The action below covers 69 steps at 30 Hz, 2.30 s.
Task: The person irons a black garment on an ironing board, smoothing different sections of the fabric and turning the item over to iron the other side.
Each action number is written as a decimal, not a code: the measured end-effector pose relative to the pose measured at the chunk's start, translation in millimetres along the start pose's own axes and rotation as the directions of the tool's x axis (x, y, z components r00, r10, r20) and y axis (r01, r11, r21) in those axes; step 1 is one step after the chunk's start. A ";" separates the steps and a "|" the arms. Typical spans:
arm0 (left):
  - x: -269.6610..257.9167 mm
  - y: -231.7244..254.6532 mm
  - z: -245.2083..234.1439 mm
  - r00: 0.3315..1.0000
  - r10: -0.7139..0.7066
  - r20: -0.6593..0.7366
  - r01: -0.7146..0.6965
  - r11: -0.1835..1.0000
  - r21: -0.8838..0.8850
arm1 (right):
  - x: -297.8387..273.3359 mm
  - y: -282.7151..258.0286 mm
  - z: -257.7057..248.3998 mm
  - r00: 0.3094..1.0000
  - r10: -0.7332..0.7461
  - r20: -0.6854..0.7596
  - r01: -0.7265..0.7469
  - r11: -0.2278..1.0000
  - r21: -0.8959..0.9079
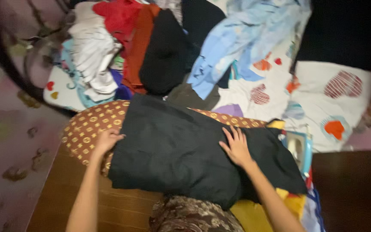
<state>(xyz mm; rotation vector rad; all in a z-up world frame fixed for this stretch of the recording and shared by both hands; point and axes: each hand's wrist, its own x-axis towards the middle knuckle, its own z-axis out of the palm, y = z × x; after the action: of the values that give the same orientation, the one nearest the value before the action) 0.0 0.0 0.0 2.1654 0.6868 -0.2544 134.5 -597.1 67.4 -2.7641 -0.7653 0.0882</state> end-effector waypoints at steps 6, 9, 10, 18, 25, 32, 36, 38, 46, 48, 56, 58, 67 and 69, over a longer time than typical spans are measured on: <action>-25.8 21.6 -2.1 0.992 -0.126 -0.015 0.123 0.983 -0.138 | -14.1 145.0 -121.7 0.973 -0.008 0.233 0.070 0.963 -0.262; -36.9 30.7 -0.2 0.990 -0.109 -0.091 0.099 0.989 -0.106 | -45.0 230.0 -137.6 0.872 0.004 0.490 0.202 0.908 -0.367; -38.8 32.9 -0.2 0.992 -0.088 -0.088 0.069 0.978 -0.197 | -56.5 245.9 -132.6 0.815 -0.052 0.578 0.339 0.851 -0.402; -53.6 44.3 20.6 0.963 -0.076 -0.258 -0.013 0.945 -0.328 | -67.8 285.5 -119.7 0.535 -0.411 0.738 0.809 0.501 -0.307; -61.0 42.7 32.1 0.947 -0.118 -0.300 -0.043 0.876 -0.480 | 23.1 334.9 -190.9 0.639 -0.122 0.760 0.599 0.698 -0.392; -56.0 39.8 36.1 0.919 -0.120 -0.376 -0.050 0.909 -0.414 | 127.4 305.6 -247.8 0.857 -0.088 0.508 0.339 0.838 -0.427; -61.5 32.0 36.9 0.916 -0.170 -0.362 0.049 0.946 -0.320 | 168.1 243.4 -244.4 0.898 -0.193 0.395 0.341 0.872 -0.351; -58.2 29.2 41.0 0.925 -0.126 -0.360 -0.028 0.919 -0.393 | 172.0 190.1 -227.9 0.922 -0.185 0.340 0.274 0.932 -0.236; -53.6 20.6 48.6 0.917 -0.143 -0.372 -0.017 0.919 -0.394 | 143.6 -31.9 -180.0 0.804 -0.594 -0.005 0.593 0.801 0.085; -53.1 15.6 46.8 0.920 -0.159 -0.357 0.015 0.927 -0.375 | 129.2 -74.8 -165.7 0.804 -0.593 0.040 0.581 0.799 0.158; -42.0 4.1 50.9 0.937 -0.123 -0.326 -0.045 0.884 -0.464 | 79.3 -157.1 -116.2 0.798 -0.465 0.383 0.514 0.857 -0.029; -41.3 2.0 50.5 0.942 -0.123 -0.312 -0.052 0.865 -0.499 | 79.4 -158.0 -98.7 0.797 -0.499 0.339 0.539 0.842 -0.028; -37.0 4.6 46.8 0.937 -0.237 -0.257 0.076 0.855 -0.513 | 105.1 -201.5 -34.7 0.790 -0.509 0.343 0.562 0.824 -0.071; -39.1 3.8 49.4 0.932 -0.280 -0.230 0.115 0.829 -0.547 | 99.8 -197.7 -32.1 0.817 -0.464 0.342 0.515 0.854 -0.072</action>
<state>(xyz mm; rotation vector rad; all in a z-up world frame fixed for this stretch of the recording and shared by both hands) -27.7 -55.1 -13.2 1.6106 1.0280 0.1556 126.2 -390.9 154.0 -2.6232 -1.6184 0.3843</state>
